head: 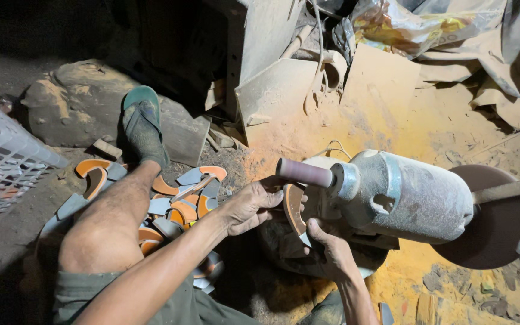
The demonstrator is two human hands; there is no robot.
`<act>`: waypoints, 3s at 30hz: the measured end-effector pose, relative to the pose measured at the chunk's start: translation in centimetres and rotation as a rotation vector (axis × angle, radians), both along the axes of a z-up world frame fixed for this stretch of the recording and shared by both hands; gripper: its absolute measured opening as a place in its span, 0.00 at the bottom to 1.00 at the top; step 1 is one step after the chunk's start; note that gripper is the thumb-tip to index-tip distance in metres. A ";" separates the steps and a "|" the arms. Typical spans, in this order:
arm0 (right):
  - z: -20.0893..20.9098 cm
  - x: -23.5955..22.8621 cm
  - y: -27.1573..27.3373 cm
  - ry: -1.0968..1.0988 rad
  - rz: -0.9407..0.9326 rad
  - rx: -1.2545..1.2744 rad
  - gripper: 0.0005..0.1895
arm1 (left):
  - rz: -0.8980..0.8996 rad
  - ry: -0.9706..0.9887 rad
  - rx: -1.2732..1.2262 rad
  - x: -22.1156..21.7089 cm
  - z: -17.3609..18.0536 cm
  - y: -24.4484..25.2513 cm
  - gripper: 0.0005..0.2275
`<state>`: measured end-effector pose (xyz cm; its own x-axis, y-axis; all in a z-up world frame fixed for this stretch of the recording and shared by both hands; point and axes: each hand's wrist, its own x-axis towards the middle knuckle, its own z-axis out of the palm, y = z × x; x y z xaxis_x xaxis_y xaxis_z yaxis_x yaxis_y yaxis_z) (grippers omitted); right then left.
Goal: The person sits on the floor and uses a rotating grinding wheel to smooth the edges of orange and gray sandal soles. They hold each sole with both hands and press it against the spinning wheel, rotating the sole to grind different edges. Finished soles are placed in a nearby basket.
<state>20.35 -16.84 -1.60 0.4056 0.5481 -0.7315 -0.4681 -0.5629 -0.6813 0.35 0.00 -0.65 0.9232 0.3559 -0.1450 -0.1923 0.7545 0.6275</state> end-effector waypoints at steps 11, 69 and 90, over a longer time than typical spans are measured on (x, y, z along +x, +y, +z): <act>-0.4 -0.2 -0.4 0.013 0.005 0.038 0.22 | -0.012 0.036 0.049 0.0 0.4 -0.4 0.17; 3.2 -4.9 3.6 0.259 -0.188 0.202 0.20 | 0.304 0.112 -0.388 5.8 -2.3 0.1 0.10; 0.1 -3.4 -1.1 0.173 0.059 0.385 0.16 | 0.114 -0.137 0.018 -0.1 1.4 -2.0 0.17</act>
<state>16.92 -17.95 -1.45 0.2548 0.8131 -0.5234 -0.5685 -0.3119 -0.7613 0.30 -2.01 0.73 0.8872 0.4611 -0.0132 -0.3608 0.7115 0.6030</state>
